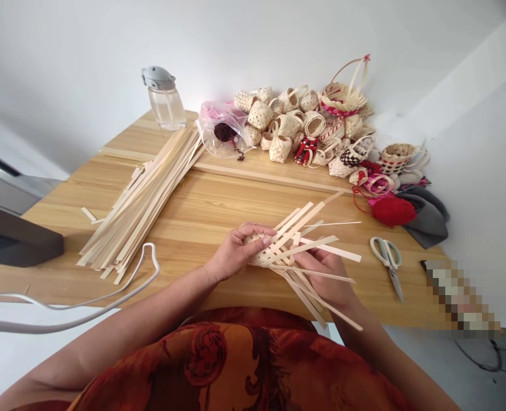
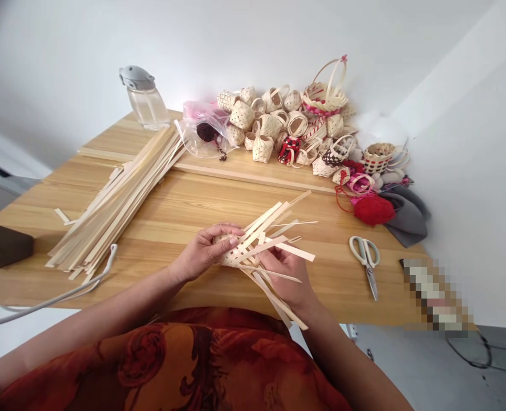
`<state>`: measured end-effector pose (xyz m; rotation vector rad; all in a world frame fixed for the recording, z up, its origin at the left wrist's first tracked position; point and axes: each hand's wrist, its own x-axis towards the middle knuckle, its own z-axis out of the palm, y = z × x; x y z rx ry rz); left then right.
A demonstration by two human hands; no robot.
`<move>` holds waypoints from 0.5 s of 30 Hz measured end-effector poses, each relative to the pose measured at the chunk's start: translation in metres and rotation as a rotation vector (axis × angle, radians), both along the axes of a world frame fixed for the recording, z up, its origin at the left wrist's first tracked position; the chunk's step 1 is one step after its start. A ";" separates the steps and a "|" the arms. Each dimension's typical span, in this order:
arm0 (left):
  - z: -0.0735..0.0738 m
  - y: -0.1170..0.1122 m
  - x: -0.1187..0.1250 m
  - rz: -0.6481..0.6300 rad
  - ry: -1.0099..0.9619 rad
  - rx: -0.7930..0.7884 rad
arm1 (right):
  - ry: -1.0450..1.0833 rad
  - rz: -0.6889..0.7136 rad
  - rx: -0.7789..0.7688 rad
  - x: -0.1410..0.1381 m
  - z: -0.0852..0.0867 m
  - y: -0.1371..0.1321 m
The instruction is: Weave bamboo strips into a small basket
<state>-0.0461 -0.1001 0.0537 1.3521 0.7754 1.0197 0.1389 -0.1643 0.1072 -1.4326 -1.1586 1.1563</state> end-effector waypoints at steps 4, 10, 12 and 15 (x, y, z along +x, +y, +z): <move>0.002 -0.008 0.002 0.026 0.012 0.035 | 0.009 0.002 -0.002 0.000 0.005 -0.004; 0.011 -0.012 0.006 0.049 0.043 0.067 | -0.014 0.121 -0.027 0.009 0.013 -0.007; 0.012 -0.012 0.008 0.018 0.047 0.093 | 0.035 0.172 -0.061 0.013 0.009 -0.007; 0.011 -0.011 0.009 -0.037 0.061 0.114 | 0.094 0.168 -0.087 0.017 -0.002 -0.007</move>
